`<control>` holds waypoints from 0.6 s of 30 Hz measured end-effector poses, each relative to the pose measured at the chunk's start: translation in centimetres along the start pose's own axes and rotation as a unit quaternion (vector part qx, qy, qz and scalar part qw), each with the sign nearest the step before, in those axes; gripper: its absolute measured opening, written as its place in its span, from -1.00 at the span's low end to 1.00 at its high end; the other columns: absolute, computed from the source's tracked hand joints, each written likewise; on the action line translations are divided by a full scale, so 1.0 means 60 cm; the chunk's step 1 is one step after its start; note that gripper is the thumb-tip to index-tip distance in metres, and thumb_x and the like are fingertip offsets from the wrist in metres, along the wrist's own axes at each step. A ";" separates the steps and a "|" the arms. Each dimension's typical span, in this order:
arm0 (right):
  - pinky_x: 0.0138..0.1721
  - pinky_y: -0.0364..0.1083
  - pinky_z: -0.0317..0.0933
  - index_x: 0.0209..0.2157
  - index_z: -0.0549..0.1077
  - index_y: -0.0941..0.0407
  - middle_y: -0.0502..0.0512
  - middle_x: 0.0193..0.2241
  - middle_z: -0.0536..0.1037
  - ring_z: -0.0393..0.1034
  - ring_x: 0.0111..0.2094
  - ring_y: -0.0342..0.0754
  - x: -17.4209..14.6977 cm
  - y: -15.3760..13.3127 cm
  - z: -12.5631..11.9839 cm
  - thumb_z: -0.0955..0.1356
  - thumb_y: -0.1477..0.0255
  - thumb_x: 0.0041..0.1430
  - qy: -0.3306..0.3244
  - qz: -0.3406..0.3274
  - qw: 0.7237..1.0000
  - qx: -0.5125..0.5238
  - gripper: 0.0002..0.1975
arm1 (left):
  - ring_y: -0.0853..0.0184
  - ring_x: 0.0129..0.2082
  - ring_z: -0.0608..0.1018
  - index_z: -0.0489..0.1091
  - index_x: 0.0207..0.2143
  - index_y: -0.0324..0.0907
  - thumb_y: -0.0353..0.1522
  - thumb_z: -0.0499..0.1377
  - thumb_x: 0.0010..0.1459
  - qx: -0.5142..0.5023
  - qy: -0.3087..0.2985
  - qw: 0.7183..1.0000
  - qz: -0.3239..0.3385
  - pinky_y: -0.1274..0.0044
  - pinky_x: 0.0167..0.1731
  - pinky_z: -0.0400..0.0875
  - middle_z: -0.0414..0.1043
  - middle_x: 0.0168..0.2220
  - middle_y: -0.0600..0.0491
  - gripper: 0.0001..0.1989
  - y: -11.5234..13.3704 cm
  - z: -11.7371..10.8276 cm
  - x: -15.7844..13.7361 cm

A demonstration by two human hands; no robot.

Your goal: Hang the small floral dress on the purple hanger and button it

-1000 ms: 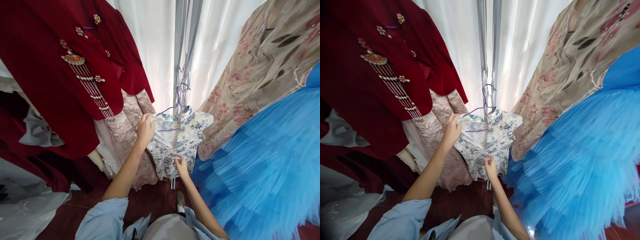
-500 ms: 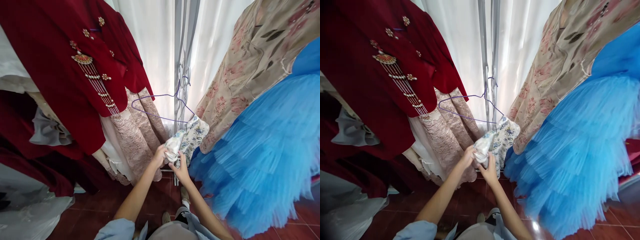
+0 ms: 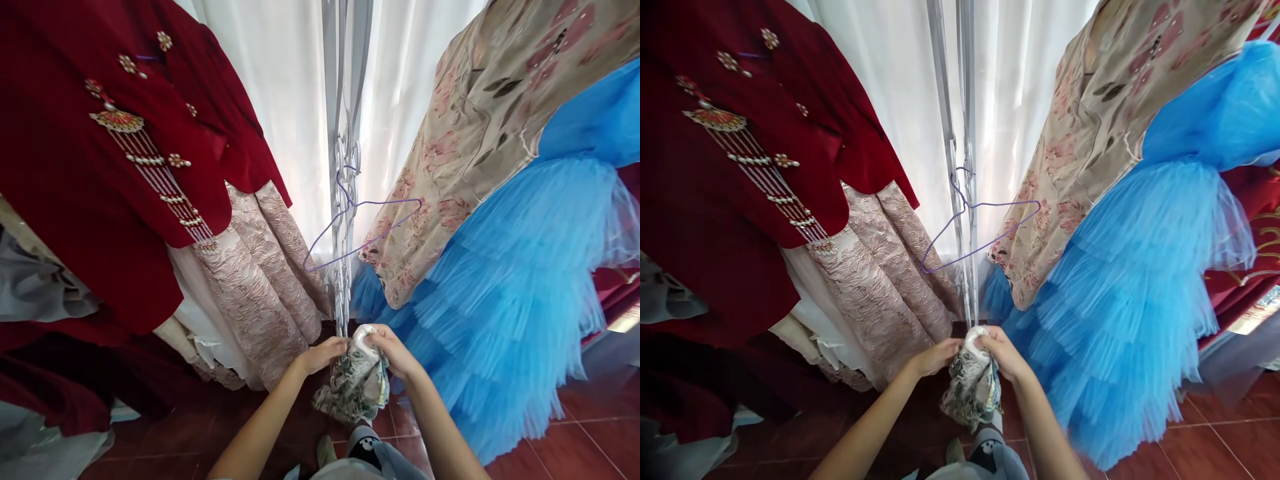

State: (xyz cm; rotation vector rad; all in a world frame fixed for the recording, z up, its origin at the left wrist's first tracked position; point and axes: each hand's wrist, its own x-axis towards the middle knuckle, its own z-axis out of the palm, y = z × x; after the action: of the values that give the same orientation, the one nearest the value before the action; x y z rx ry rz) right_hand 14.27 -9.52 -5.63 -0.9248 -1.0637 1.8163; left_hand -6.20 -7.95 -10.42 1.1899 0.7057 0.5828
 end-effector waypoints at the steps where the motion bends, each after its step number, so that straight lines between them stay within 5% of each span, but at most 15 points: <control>1: -0.48 -0.20 0.10 -0.48 0.55 0.19 0.01 -0.58 0.52 0.26 -0.58 -0.18 -0.003 -0.020 -0.010 0.46 0.35 -0.09 -0.011 -0.003 1.000 -0.018 -0.82 | 0.18 -0.22 0.51 0.56 -0.21 -0.19 0.09 0.36 -0.09 -0.003 -0.012 1.000 -0.021 0.40 -0.11 0.36 0.51 -0.30 -0.02 -0.41 -0.008 -0.005 -0.008; 4: -0.49 -0.19 0.11 -0.45 0.57 0.19 0.02 -0.56 0.53 0.27 -0.58 -0.16 -0.007 -0.071 -0.042 0.45 0.28 0.01 -0.056 -0.004 0.994 -0.096 -0.77 | 0.24 -0.30 0.47 0.56 -0.33 -0.20 0.02 0.42 -0.12 0.034 -0.005 0.999 -0.033 0.46 -0.21 0.33 0.49 -0.36 0.02 -0.51 -0.011 -0.029 -0.026; 8: -0.46 -0.18 0.12 -0.43 0.55 0.20 0.03 -0.53 0.51 0.27 -0.54 -0.15 -0.001 -0.104 -0.068 0.45 0.21 0.09 -0.132 0.003 0.976 -0.171 -0.70 | 0.29 -0.36 0.42 0.52 -0.48 -0.23 0.02 0.30 0.03 0.096 0.105 0.989 0.036 0.51 -0.29 0.28 0.43 -0.44 0.02 -0.55 0.020 -0.086 -0.028; 13: -0.49 -0.18 0.05 -0.47 0.52 0.19 -0.01 -0.59 0.41 0.18 -0.54 -0.16 0.022 -0.142 -0.089 0.46 0.16 0.10 -0.132 -0.052 0.963 -0.231 -0.65 | 0.34 -0.45 0.38 0.52 -0.47 -0.22 -0.21 0.33 -0.11 0.174 0.155 0.971 0.046 0.57 -0.42 0.20 0.41 -0.51 0.07 -0.76 0.089 -0.174 -0.041; 18: -0.44 -0.17 0.11 -0.39 0.56 0.18 0.03 -0.50 0.46 0.26 -0.47 -0.11 0.054 -0.184 -0.110 0.46 0.15 0.13 -0.143 -0.085 0.948 -0.272 -0.66 | 0.28 -0.34 0.45 0.52 -0.46 -0.19 -0.27 0.21 -0.01 0.288 0.320 0.891 0.142 0.52 -0.28 0.32 0.46 -0.41 0.04 -0.83 0.191 -0.229 -0.036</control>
State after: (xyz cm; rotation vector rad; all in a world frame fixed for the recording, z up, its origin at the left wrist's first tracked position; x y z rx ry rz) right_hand 21.82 -1.16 1.35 -0.8543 -1.8303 1.5649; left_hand -18.43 2.15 -1.90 1.6878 1.3398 1.0864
